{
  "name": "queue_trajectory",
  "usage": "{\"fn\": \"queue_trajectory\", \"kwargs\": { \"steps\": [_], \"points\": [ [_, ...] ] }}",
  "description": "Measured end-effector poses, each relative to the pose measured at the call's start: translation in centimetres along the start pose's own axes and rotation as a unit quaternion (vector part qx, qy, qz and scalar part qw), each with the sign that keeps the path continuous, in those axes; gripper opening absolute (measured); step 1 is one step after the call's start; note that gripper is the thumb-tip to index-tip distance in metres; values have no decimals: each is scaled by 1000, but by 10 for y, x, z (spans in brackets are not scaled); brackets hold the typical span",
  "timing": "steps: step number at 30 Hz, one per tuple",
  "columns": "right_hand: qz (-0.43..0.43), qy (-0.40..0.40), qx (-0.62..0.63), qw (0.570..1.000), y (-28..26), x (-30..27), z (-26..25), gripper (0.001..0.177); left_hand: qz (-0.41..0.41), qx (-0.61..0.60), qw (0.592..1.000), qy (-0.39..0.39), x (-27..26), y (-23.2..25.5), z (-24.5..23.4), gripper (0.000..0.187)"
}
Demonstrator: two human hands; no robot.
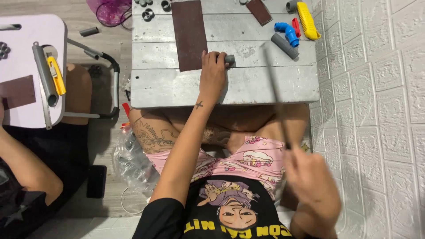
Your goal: The person uses a small hand saw to cut a grey plastic pipe while holding it against a low wooden table by hand.
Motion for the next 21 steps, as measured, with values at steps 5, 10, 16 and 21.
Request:
{"fn": "queue_trajectory", "kwargs": {
  "steps": [5, 10, 16, 21],
  "points": [
    [-60, 144, 112, 981, -32, 58, -42, 39, -44, 13, 999, -7, -2, -4, 5, 28],
    [-57, 159, 110, 979, -62, 170, 5, 29, -42, 18, 999, -9, -2, -6, 9, 28],
    [-25, 123, 22, 992, -89, 228, 29, 31, -43, 26, 999, -3, -3, -14, 21, 30],
    [-5, 91, -2, 996, -102, 241, 28, 32, -33, 24, 999, 5, -1, -21, 31, 33]
  ]
}}
Point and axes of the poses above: each hand's wrist, its own x-axis towards the middle knuckle, its own z-axis out of the palm, y = z × x, the point moved 10 cm from there along x, towards the middle knuckle, and after that the axes turned 11 degrees about -y, right-handed, at the moved point
